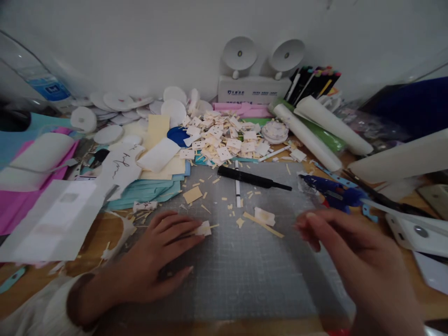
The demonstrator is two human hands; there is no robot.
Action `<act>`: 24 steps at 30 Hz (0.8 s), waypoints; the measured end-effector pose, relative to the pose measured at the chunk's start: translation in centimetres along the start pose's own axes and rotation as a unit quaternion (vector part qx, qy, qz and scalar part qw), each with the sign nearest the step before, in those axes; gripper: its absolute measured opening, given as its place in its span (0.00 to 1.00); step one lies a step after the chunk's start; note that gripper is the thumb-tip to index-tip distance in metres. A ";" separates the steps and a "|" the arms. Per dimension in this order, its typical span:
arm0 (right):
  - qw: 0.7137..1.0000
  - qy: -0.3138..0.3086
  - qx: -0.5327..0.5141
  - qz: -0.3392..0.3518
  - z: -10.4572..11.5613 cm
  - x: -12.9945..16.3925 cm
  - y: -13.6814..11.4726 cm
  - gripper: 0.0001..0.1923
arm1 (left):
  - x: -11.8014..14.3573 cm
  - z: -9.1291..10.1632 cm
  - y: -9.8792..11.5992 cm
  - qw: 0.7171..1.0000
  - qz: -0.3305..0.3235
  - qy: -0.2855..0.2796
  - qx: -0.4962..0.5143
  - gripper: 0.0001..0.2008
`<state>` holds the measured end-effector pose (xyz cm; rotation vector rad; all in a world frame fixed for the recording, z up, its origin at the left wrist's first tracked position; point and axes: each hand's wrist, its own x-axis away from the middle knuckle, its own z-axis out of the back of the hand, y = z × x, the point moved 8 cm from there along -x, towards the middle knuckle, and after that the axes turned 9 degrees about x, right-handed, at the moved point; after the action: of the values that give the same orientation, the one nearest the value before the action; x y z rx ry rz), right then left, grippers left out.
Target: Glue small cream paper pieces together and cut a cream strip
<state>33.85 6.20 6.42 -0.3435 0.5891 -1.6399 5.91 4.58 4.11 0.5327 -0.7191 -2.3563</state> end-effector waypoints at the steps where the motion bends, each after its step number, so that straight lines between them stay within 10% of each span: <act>1: 1.000 0.009 0.010 -0.012 -0.3 0.6 0.6 0.11 | 0.0 0.1 0.0 1.000 0.001 0.005 -0.004 0.20; 9: 0.992 0.010 0.096 0.083 -5.4 3.5 0.3 0.13 | 0.2 0.8 -0.2 0.999 -0.003 0.053 -0.013 0.16; 24: 0.995 -0.033 -0.076 -0.047 -2.5 9.6 1.4 0.11 | 0.7 3.7 -0.1 0.981 -0.003 0.193 -0.004 0.10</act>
<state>32.16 -2.88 2.52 -0.5415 0.6582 -1.6713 3.39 5.53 6.79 0.9546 -0.5270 -2.1662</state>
